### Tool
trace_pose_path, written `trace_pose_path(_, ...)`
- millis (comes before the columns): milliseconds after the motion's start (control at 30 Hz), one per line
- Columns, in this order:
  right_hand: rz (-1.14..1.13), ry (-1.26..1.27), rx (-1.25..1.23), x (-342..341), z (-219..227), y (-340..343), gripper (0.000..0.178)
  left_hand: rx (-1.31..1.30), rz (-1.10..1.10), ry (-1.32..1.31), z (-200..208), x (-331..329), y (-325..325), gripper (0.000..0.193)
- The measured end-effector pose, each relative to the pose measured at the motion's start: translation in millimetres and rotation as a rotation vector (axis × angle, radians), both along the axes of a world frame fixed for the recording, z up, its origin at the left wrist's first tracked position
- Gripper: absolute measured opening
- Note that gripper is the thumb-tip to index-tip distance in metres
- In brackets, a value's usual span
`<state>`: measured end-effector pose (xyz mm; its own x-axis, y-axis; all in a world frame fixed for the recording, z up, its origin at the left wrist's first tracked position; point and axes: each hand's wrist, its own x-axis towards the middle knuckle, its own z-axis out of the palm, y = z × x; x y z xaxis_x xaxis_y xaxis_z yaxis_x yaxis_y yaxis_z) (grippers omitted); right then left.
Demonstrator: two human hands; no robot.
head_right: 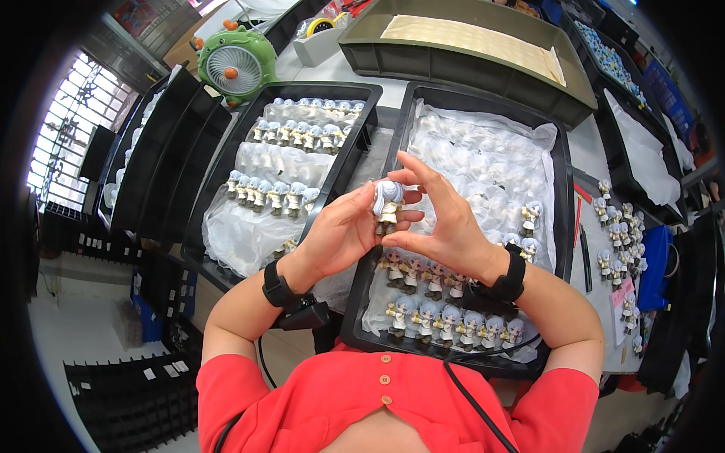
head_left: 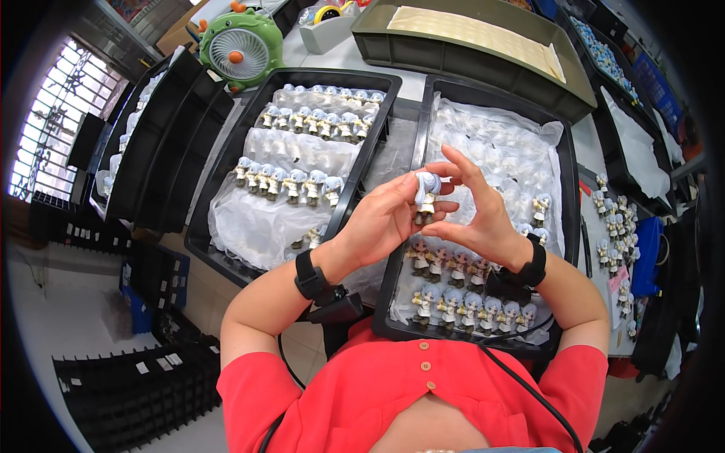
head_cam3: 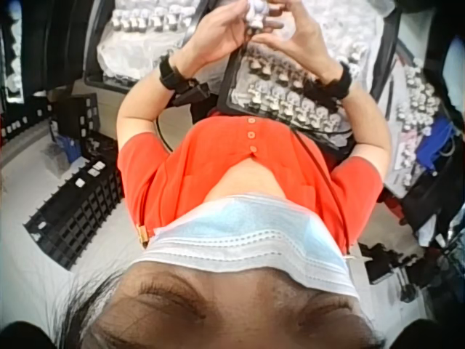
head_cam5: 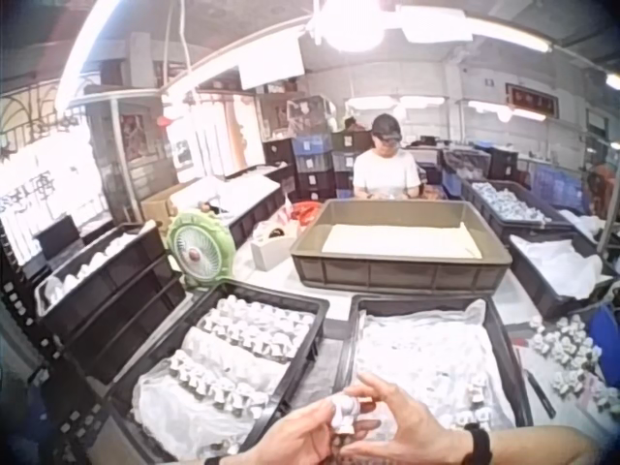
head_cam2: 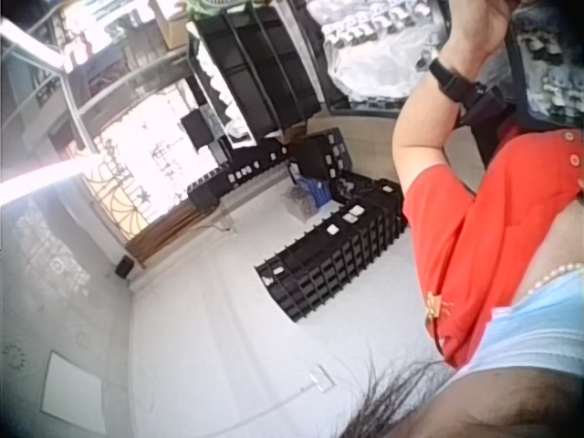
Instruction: The person repeatedly picks up small cylindrical components from a tray, holds them with both hands, and appears to attach or adjust a small white piece on each one. The person then places the assembled items back into the tray. This process is repeated for multiple items throughout the clip.
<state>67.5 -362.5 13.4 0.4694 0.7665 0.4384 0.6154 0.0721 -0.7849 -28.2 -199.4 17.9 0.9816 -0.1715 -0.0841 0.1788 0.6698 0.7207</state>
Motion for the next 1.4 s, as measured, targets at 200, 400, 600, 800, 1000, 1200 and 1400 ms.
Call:
trace_pose_path(200, -0.035, -0.08, -0.013, -3, 1, -1, 0.093, 0.019, 0.0, -0.029, 3, 0, -2, 0.045)
trace_pose_path(400, 0.001, -0.233, 0.06, -3, 5, 3, 0.069, -0.037, 0.021, 0.0, -2, -1, -2, 0.044)
trace_pose_path(600, -0.053, -0.544, 0.083, -4, 7, 3, 0.042, -0.115, -0.013, -0.054, -12, 0, 2, 0.043)
trace_pose_path(800, -0.033, -0.665, 0.106, -1, 4, 2, 0.041, -0.098, 0.042, 0.02, -9, -2, -1, 0.044)
trace_pose_path(1000, -0.073, -0.637, 0.134, -3, 2, 3, 0.042, -0.095, 0.028, -0.008, -9, -3, 0, 0.045)
trace_pose_path(1200, -0.096, -0.698, 0.089, -3, 6, 2, 0.042, -0.067, 0.055, 0.005, -8, -3, -2, 0.045)
trace_pose_path(1400, -0.052, -0.791, 0.143, 2, 5, 3, 0.04, -0.067, 0.037, -0.005, -10, -2, -1, 0.045)
